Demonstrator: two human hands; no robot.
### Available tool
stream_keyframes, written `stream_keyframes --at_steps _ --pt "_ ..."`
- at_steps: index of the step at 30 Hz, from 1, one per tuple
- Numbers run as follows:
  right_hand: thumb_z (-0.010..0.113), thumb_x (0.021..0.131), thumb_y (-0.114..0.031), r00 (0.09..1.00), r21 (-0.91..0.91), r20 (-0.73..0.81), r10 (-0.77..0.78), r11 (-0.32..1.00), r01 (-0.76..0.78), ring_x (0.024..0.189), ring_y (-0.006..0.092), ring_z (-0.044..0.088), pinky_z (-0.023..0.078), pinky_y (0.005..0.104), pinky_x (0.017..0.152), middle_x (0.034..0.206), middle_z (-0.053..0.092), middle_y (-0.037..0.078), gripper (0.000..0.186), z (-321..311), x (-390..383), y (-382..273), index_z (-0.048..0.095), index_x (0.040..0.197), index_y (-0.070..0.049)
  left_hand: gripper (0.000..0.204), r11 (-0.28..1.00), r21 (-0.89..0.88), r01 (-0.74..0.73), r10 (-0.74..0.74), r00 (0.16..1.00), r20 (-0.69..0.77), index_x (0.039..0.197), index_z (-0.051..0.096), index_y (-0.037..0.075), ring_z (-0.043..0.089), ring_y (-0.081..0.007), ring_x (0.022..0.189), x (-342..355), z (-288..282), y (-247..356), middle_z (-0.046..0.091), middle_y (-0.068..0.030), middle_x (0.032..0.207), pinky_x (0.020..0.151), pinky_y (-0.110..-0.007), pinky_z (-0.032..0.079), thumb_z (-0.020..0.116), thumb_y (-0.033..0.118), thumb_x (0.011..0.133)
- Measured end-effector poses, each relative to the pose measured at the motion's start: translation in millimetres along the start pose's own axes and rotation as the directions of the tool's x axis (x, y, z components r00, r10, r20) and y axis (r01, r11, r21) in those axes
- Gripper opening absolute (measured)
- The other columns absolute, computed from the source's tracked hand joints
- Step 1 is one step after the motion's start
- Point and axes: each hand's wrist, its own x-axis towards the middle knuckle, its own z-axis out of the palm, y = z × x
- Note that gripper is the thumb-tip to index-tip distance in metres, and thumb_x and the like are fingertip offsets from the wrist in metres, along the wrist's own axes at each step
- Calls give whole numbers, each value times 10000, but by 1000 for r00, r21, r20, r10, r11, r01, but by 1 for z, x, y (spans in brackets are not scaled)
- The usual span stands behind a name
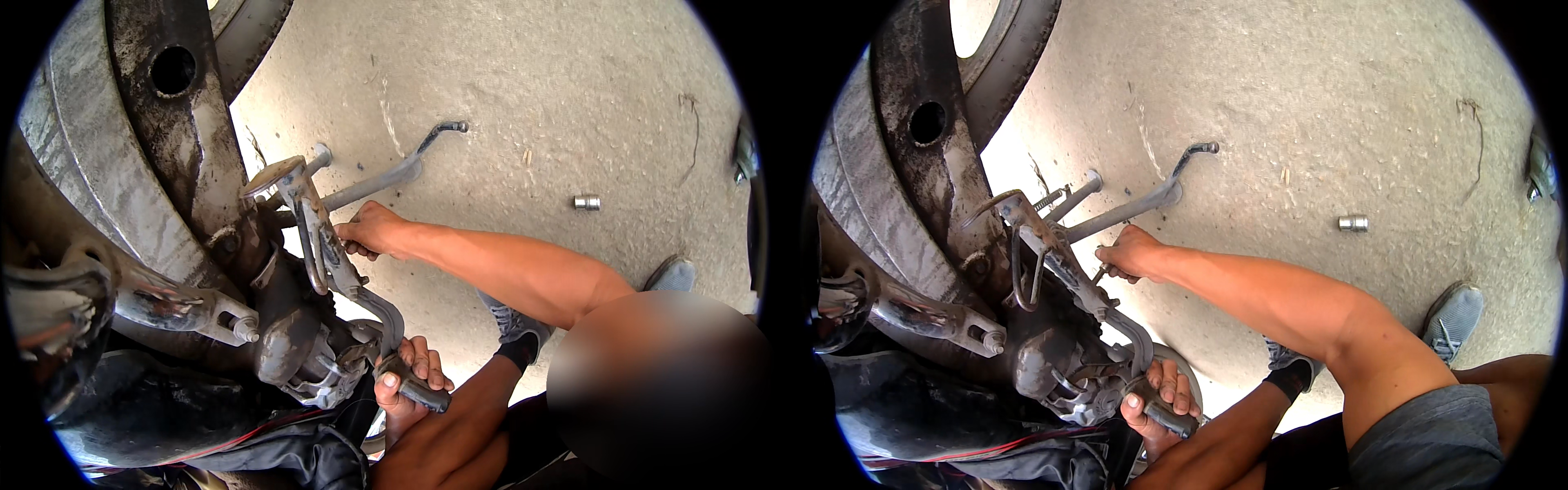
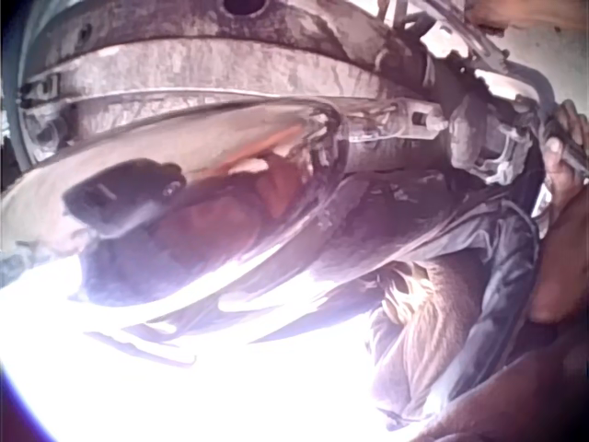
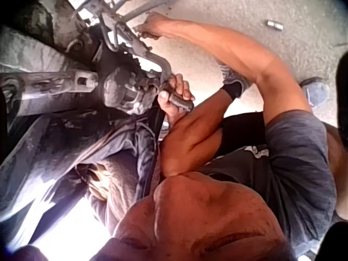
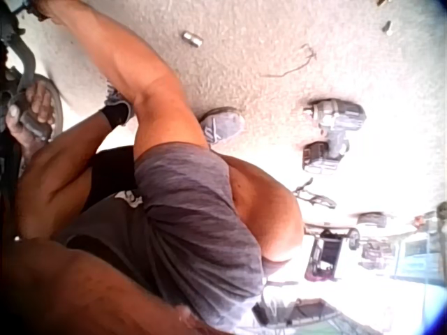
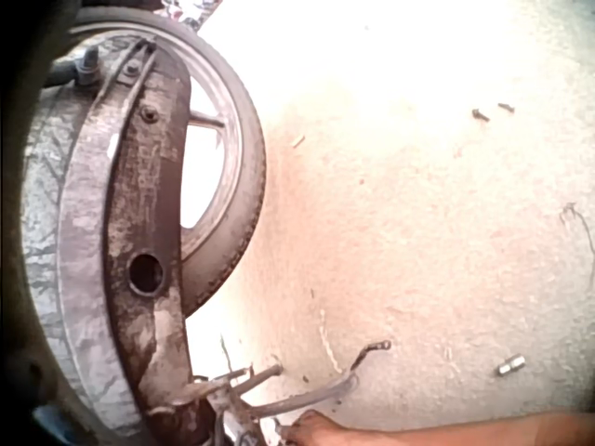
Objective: The person is working on the rear brake assembly of a motorcycle. They use a ratchet and socket to loosen and remove bolts from the brake pedal linkage, then reinsert and tighten the bolts.
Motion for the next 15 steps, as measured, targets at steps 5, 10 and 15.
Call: stream_keyframes --at_steps 5,10,15 --pt "576 927 -201 993 166 94 -75 984 59 629 140 565 479 293 526 758 619 80 255 -8 -4 5 639 855 36 337 1000 -8 0 0 1000 17 932 460 58 562 -210 683 1 -1 1 472 -58 791 653 -433 586 614 334 815" --pt "560 944 -180 983 205 104 -154 970 130 685 109 544 474 266 573 838 630 43 250 -7 -3 14 645 1015 44 333 1000 -5 6 -6 1000 26 934 460 57 562 -212 684 1 -2 1 472 -60 793 663 -441 588 612 329 816" --pt "588 914 -200 990 73 90 -109 992 102 534 134 504 425 293 471 644 569 66 287 -6 0 6 643 771 42 329 1000 -7 3 -3 1000 30 932 460 58 560 -211 682 1 -3 1 472 -59 792 656 -443 589 610 328 817"
